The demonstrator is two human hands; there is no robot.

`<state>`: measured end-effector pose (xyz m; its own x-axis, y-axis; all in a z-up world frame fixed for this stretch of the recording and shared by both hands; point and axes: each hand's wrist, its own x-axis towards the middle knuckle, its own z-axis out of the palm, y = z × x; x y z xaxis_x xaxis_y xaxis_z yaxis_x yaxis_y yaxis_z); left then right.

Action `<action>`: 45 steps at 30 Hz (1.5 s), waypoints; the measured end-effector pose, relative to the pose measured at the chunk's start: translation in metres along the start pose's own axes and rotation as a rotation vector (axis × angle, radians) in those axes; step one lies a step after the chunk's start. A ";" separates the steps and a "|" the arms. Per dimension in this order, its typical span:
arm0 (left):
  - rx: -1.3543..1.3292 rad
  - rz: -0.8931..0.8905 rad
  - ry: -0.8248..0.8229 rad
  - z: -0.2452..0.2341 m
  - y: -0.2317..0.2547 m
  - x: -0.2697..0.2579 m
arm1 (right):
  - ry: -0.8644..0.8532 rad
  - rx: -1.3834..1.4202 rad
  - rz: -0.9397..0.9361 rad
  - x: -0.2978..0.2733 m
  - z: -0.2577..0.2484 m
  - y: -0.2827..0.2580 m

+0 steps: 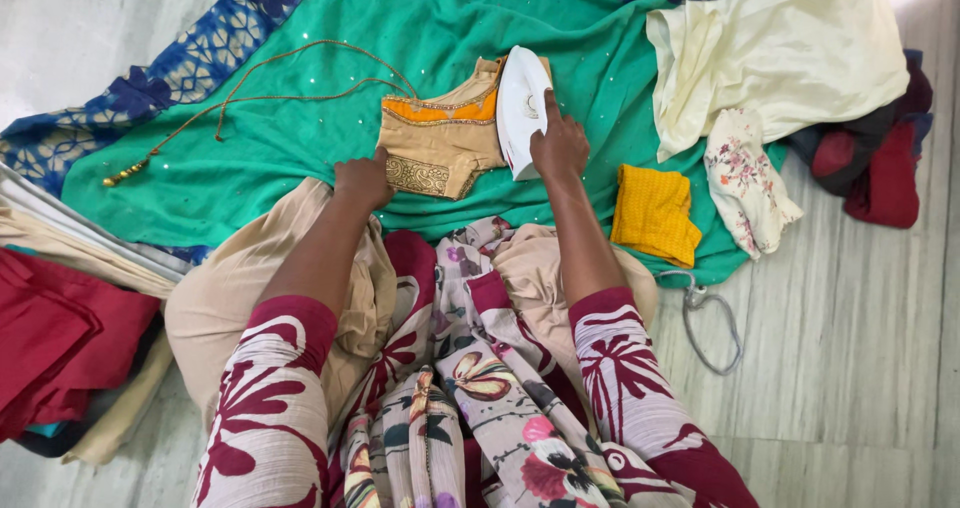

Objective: The person irons a red cloth and then a beige blouse using a white electric iron. They fold the red cloth and place it aside, then smooth and iron the beige blouse on a green fabric spread on the floor.

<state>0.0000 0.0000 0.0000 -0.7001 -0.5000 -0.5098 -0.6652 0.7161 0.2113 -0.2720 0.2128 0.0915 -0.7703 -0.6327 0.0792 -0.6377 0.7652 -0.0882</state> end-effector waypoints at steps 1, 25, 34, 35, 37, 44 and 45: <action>0.002 0.001 0.012 0.000 0.000 -0.003 | -0.009 0.006 0.011 0.001 -0.005 -0.004; 0.001 0.005 0.014 -0.005 0.001 -0.006 | -0.337 -0.146 0.220 -0.003 -0.026 -0.019; 0.005 0.011 0.025 0.000 -0.002 -0.005 | -0.313 -0.157 0.222 0.011 -0.019 -0.002; 0.006 0.015 0.034 0.000 -0.001 -0.004 | -0.357 -0.187 0.231 0.008 -0.024 -0.004; 0.010 0.012 0.026 -0.001 -0.001 -0.002 | -0.380 -0.196 0.221 -0.002 -0.029 -0.008; 0.002 0.016 0.033 -0.002 -0.001 -0.004 | -0.133 0.252 0.214 0.012 -0.012 0.020; -0.002 0.018 0.030 -0.002 -0.001 -0.005 | -0.133 0.295 0.235 0.016 -0.004 0.028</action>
<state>0.0035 0.0012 0.0036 -0.7193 -0.5015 -0.4808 -0.6531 0.7241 0.2218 -0.3024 0.2242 0.0941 -0.8770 -0.4688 -0.1051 -0.4027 0.8366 -0.3713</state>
